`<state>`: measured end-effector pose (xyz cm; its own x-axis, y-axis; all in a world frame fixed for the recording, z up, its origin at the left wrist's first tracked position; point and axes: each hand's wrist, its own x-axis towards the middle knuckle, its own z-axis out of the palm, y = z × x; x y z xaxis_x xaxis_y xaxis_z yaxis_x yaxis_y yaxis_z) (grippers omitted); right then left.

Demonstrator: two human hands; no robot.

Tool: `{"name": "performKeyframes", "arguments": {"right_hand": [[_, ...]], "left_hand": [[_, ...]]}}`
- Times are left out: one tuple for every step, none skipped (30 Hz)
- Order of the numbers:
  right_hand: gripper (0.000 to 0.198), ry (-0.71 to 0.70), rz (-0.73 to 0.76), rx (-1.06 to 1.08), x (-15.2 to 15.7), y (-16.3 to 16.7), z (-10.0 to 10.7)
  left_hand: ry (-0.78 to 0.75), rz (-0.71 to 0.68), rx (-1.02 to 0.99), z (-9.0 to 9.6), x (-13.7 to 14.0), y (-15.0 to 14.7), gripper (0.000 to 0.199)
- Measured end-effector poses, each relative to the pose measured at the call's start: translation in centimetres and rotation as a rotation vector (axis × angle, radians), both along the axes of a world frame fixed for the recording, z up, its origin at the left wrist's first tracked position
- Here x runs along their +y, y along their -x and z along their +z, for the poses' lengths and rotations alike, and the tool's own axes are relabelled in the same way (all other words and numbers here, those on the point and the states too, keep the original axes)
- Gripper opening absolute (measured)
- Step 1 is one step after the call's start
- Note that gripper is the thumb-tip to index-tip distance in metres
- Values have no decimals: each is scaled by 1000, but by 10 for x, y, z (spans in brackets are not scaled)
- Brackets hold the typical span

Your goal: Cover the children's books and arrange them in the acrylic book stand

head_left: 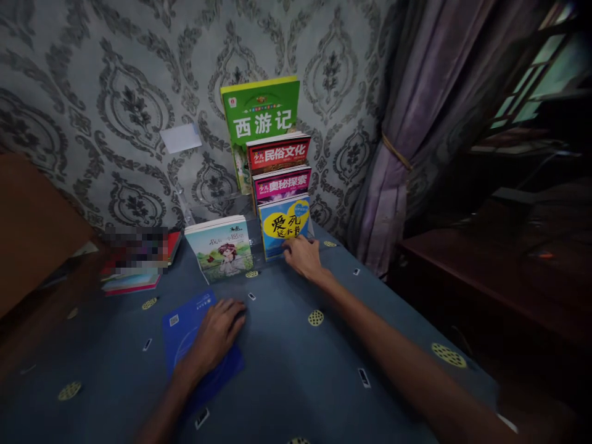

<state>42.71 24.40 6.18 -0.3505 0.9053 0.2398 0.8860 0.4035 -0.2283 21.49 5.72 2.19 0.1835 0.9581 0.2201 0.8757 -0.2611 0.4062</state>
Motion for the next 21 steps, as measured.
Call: {"name": "performKeyframes", "arguments": {"right_hand": [[32, 10, -4, 4, 0, 0, 1], [33, 18, -9, 10, 0, 0, 2], [33, 26, -12, 17, -1, 0, 3], [33, 32, -14, 22, -1, 0, 3], [33, 35, -14, 25, -1, 0, 4], [34, 36, -13, 23, -2, 0, 5], [34, 38, -12, 18, -2, 0, 6], [34, 41, -10, 10, -2, 0, 6], [34, 42, -7, 3, -2, 0, 7], [33, 41, -4, 0, -2, -1, 7], [33, 39, 0, 3, -1, -1, 7], [32, 36, 5, 9, -1, -1, 6], [32, 29, 10, 18, 0, -2, 5], [31, 18, 17, 29, 1, -2, 3], [31, 1, 25, 41, 2, -2, 0], [30, -22, 35, 54, 3, -3, -4], [30, -48, 46, 69, 4, -3, -8], [30, -83, 52, 87, 6, -3, -12], [30, -108, 59, 105, 8, -2, -17], [30, -131, 69, 124, 10, -2, -22], [30, -154, 75, 149, 13, -2, -26]], "left_hand": [[-11, 1, -5, -1, 0, 0, 30], [-19, 0, -7, -1, 0, 0, 30], [-25, -1, -9, -1, 0, 1, 29], [-26, -2, -9, -2, 1, 1, 29], [-27, -3, -9, -2, 1, 1, 29], [-27, -3, -10, -2, 1, 1, 29], [-28, -1, -11, -3, 1, 2, 29], [-29, 1, -13, -3, 1, 2, 29], [-27, 0, -15, -2, 1, 1, 29], [-21, -1, -17, -2, 1, 1, 29], [-12, 1, -19, -1, 1, 1, 29], [0, 4, -20, 0, 0, 0, 29], [12, 7, -18, 1, -1, -1, 29], [23, 12, -15, 3, -2, -2, 28], [32, 15, -11, 4, -2, -3, 28], [36, 15, -9, 5, -1, -3, 28], [32, 13, -7, 6, 0, -3, 29], [13, 15, -4, 7, 3, -1, 29], [-24, 28, 2, 8, 7, 1, 30], [-78, 51, 12, 10, 12, 4, 32], [-145, 82, 25, 12, 18, 7, 34]]}}
